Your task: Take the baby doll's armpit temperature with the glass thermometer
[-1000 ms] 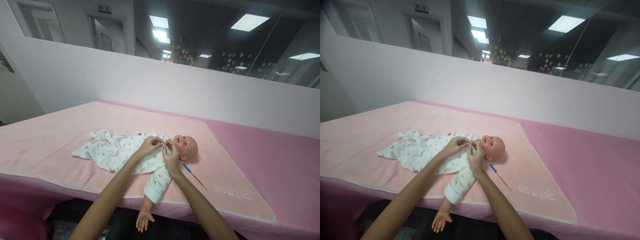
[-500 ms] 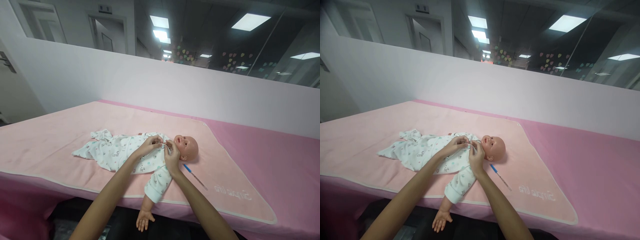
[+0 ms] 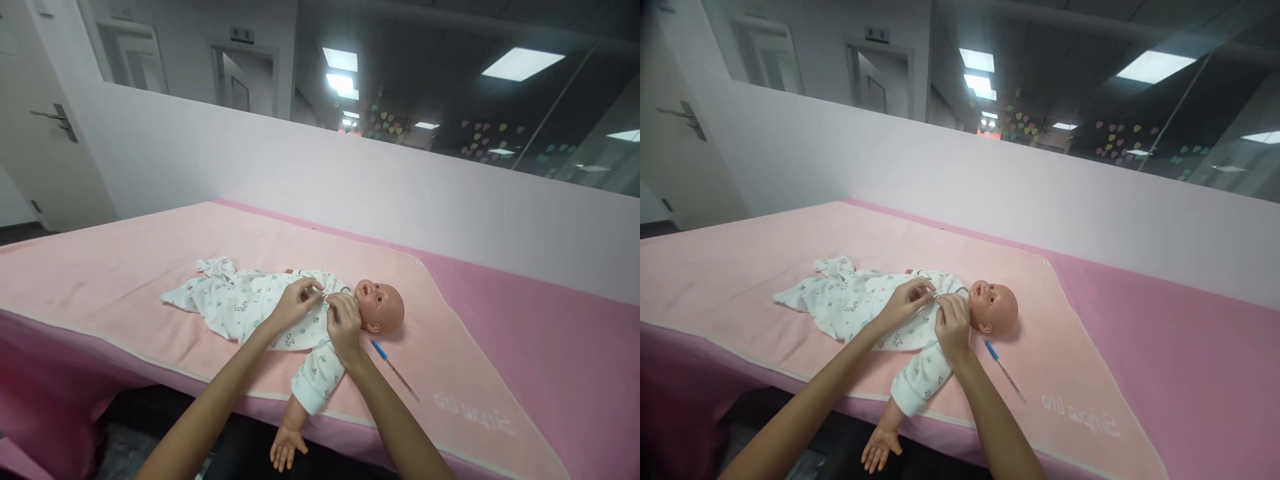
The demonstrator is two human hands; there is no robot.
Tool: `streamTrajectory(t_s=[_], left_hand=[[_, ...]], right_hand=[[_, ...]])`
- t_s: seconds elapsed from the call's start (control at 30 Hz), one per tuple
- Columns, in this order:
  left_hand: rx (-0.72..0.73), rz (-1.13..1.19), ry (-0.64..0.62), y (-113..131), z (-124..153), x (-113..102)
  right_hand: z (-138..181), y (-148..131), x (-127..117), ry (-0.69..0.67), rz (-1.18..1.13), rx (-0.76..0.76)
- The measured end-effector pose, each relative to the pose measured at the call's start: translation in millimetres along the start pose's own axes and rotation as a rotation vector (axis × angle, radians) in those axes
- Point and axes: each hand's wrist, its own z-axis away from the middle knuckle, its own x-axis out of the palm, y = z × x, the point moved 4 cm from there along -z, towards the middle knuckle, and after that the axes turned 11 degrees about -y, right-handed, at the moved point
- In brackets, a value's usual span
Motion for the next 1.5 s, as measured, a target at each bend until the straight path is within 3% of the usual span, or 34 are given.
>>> streamTrajectory(t_s=[0.13,0.33,0.6,0.73,0.9,1.0,1.2,1.4,1.5], left_hand=[[0.057,-0.402,0.084,8.2,42.6,-6.6],[0.045,-0.632,0.169,-3.9,85.7,-24.7],[0.143,-0.792,0.308,-6.8,70.5,-66.3],[0.075,-0.794,0.249,-16.6,65.6,-66.8],[-0.104,-0.692,0.282,-25.0,70.9,-65.1],[-0.141,-0.651,0.260,-21.9,73.3,-64.1],[-0.035,-0.523,0.244,-15.5,77.4,-69.6],[0.058,-0.740,0.246,-16.2,71.6,-86.6],[0.067,-0.727,0.236,-2.9,66.4,-80.0]], right_hand=[[-2.9,-5.2,5.7,-0.125,0.080,-0.057],[-12.9,-7.0,11.5,-0.235,0.182,0.009],[-23.2,-8.4,21.9,-0.309,0.240,0.044],[-22.4,-8.1,23.2,-0.321,0.253,0.061],[-22.3,-6.4,20.6,-0.326,0.165,0.083],[-22.5,-6.5,20.1,-0.336,0.104,0.085],[-19.4,-4.5,22.0,-0.336,0.072,0.081],[-21.3,-7.7,18.2,-0.309,-0.043,0.018],[-22.9,-9.9,15.0,-0.282,-0.099,0.020]])
